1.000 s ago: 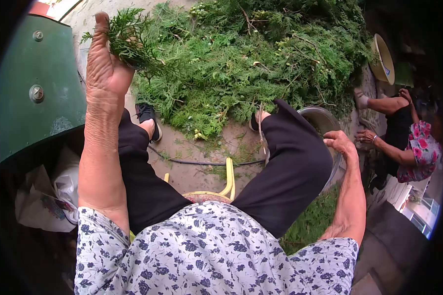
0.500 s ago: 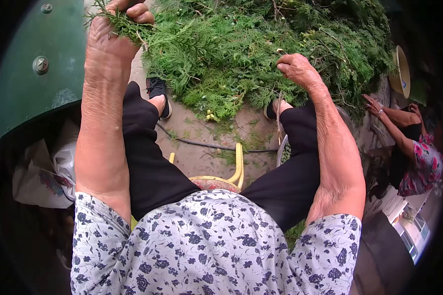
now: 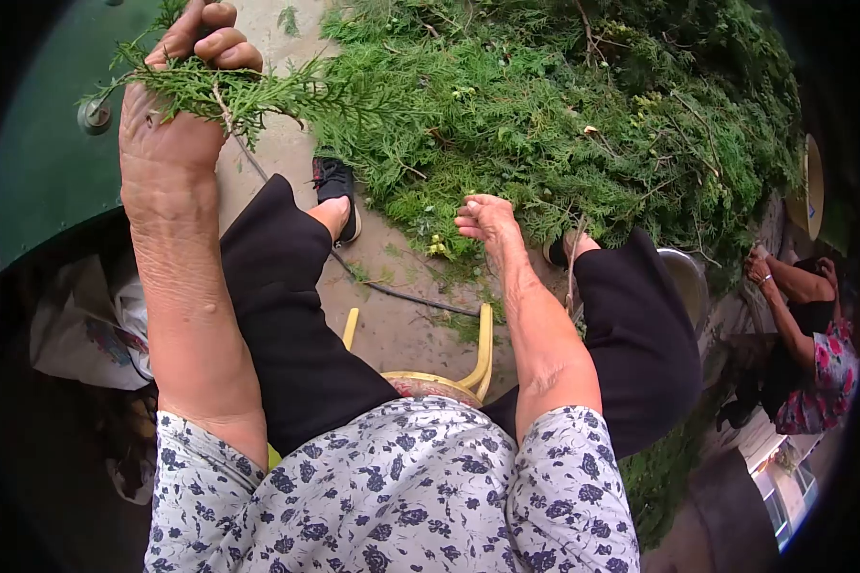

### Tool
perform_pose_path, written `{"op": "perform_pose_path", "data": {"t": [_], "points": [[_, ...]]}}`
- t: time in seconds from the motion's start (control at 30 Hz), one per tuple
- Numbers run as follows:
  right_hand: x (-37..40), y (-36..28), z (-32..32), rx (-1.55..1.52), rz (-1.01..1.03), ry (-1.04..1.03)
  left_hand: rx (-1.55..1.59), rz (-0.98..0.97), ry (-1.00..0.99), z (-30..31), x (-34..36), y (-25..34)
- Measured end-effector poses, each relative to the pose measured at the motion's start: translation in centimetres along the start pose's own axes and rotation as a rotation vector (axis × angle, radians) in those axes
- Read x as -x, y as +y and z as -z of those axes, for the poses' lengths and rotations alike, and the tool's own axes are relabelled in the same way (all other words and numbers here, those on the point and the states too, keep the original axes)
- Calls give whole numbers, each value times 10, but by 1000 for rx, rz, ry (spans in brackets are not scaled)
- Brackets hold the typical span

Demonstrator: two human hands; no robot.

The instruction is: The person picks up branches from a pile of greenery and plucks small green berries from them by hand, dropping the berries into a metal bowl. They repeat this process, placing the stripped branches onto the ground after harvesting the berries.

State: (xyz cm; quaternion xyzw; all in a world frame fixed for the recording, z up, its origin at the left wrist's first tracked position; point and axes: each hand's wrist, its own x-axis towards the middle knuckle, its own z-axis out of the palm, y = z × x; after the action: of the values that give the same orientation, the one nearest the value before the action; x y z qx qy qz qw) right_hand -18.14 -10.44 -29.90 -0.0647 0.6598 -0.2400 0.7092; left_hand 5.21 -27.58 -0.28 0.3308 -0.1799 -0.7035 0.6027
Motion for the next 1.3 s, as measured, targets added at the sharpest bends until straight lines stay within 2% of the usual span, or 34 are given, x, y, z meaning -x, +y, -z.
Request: {"op": "perform_pose_path", "data": {"t": [0.07, 0.1, 0.2, 0.23, 0.27, 0.33, 0.4, 0.47, 0.57, 0.6, 0.67, 0.7, 0.73, 0.8, 0.87, 0.93, 1.0, 1.1, 1.13, 1.2, 1.23, 1.3], "points": [[-3, -24, -16, -291, 119, 49, 43, 147, -82, 10, -9, 12], [-9, -35, -19, -376, 149, 13, 48, 109, -98, 11, -8, 13], [-23, -63, -42, -320, 223, 48, 50, 80, -29, 9, -6, 17], [-28, -66, -52, -125, 251, 169, 43, 61, -1, 8, -6, 18], [-34, -66, -57, 70, 347, 198, 40, 53, -2, 8, -6, 19], [-49, -68, -61, 486, 369, 196, 53, 56, 17, 10, -7, 20], [-63, -60, -59, 1104, 722, 330, 66, 60, 42, 9, -6, 21], [-61, -58, -56, 1068, 617, 337, 57, 54, 8, 10, -7, 22], [-49, -62, -43, 1093, 662, 261, 81, 60, 30, 10, -8, 23], [-46, -63, -39, 978, 781, 328, 85, 67, 43, 9, -7, 23], [-39, -71, -22, 886, 810, 377, 72, 65, 31, 10, -7, 22], [-39, -74, -11, 733, 772, 321, 57, 69, 19, 10, -6, 20], [-29, -85, -3, 732, 766, 306, 66, 69, 13, 8, -5, 18], [8, -110, 8, 505, 596, 274, 9, 47, 20, 3, -2, 15], [36, -128, 22, 358, 631, 283, 33, 61, -44, 5, -3, 11], [72, -151, 29, 327, 625, 233, 7, -22, 36, 0, 0, 5], [103, -170, 32, 258, 662, 181, 48, -4, -12, 2, -3, 0], [142, -194, 34, 269, 689, 132, -90, 14, 43, -10, -1, -5], [154, -200, 32, 275, 672, 119, -92, 12, 6, -18, 6, -5], [171, -207, 29, 270, 704, 93, -337, 54, -55, -22, 4, -10], [179, -210, 26, 265, 721, 59, -333, 49, -69, -25, 6, -14], [193, -214, 21, 294, 759, 29, -505, 69, -262, -35, 14, -25]]}}
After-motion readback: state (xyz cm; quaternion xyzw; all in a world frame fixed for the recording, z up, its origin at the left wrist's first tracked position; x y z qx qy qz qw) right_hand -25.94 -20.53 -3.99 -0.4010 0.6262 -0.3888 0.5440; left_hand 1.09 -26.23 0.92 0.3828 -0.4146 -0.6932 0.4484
